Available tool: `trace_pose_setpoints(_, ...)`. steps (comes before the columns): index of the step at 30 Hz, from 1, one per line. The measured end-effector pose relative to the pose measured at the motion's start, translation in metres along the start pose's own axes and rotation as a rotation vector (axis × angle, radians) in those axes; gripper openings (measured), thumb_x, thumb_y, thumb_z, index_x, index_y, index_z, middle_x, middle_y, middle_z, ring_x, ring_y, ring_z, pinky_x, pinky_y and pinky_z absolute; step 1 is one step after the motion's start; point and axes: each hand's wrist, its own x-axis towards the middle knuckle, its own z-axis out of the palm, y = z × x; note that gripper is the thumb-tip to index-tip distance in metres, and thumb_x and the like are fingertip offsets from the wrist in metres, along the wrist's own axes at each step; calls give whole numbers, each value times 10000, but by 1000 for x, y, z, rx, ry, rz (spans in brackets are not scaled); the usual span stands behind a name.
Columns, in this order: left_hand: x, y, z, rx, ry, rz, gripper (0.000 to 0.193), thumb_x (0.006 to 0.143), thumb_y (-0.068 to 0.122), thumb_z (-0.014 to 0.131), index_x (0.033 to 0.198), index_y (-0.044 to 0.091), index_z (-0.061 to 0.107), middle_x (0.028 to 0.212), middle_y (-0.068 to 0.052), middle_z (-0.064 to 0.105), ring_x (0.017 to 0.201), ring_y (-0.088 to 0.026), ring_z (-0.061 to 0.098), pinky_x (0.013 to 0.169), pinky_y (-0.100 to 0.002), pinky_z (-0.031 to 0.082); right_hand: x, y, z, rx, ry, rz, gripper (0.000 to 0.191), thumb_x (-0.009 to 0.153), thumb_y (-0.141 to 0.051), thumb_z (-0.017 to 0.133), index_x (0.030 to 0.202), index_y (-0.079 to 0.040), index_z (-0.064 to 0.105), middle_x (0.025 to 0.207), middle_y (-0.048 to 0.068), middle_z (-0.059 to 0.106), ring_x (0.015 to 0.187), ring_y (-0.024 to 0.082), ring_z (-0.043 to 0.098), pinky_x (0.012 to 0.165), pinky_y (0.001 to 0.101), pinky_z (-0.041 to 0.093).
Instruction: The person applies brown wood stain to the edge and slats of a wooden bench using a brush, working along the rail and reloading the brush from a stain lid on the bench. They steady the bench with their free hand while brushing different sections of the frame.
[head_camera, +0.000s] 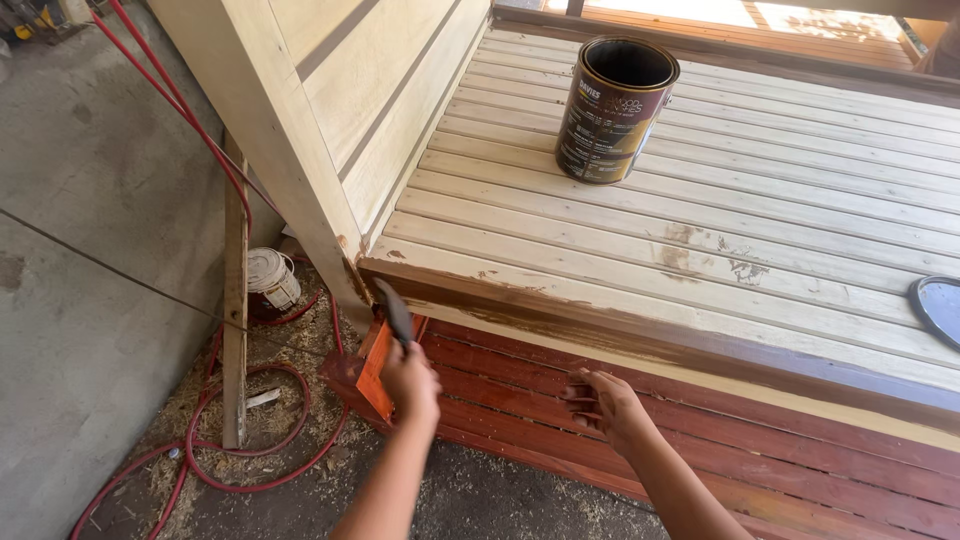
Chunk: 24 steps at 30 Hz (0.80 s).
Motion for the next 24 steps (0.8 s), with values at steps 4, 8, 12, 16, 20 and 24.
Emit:
trace_pose_setpoints(4,40,30,7,-72,27,0,471,1006,130,510,1474,168,474,611,30,457,405,-66,392,316,-233,310,-2,4,-6,10,-5,-8,335,990,-333,573,1079,-21,657,876,112,709,749,231,640,610,382,502)
trace_pose_setpoints(8,1,-9,55,52,-69,-1,354,1020,130,520,1361,61,587,633,-21,512,402,-92,428,324,-254,344,-1,4,-21,27,50,6,325,976,-326,572,1084,-32,657,877,111,718,754,235,654,627,389,505)
trace_pose_setpoints(12,-57,-63,62,234,-331,64,413,980,129,544,1391,98,570,658,-38,569,422,-84,463,342,-235,388,4,-4,-27,18,33,-29,303,978,-333,575,1064,-48,635,888,105,726,764,238,663,632,384,493)
trace_pose_setpoints(16,-71,-72,39,316,-389,179,360,956,128,591,1310,68,617,688,5,655,420,-86,500,335,-237,411,6,-10,-24,5,29,-22,313,973,-344,558,1063,-61,657,880,94,719,762,236,659,653,379,507)
trace_pose_setpoints(20,-20,-24,12,5,-123,-2,149,1029,178,538,1022,51,615,609,23,487,421,-89,400,322,-250,308,1,-12,-27,1,28,-22,306,982,-341,562,1067,-62,654,883,89,718,766,228,653,658,374,504)
trace_pose_setpoints(24,34,18,-3,-327,-58,-115,91,1035,242,493,1035,185,564,639,25,438,431,-75,379,350,-242,294,-7,-8,-36,13,33,-30,317,988,-325,569,1072,-35,665,878,87,716,763,225,653,638,381,493)
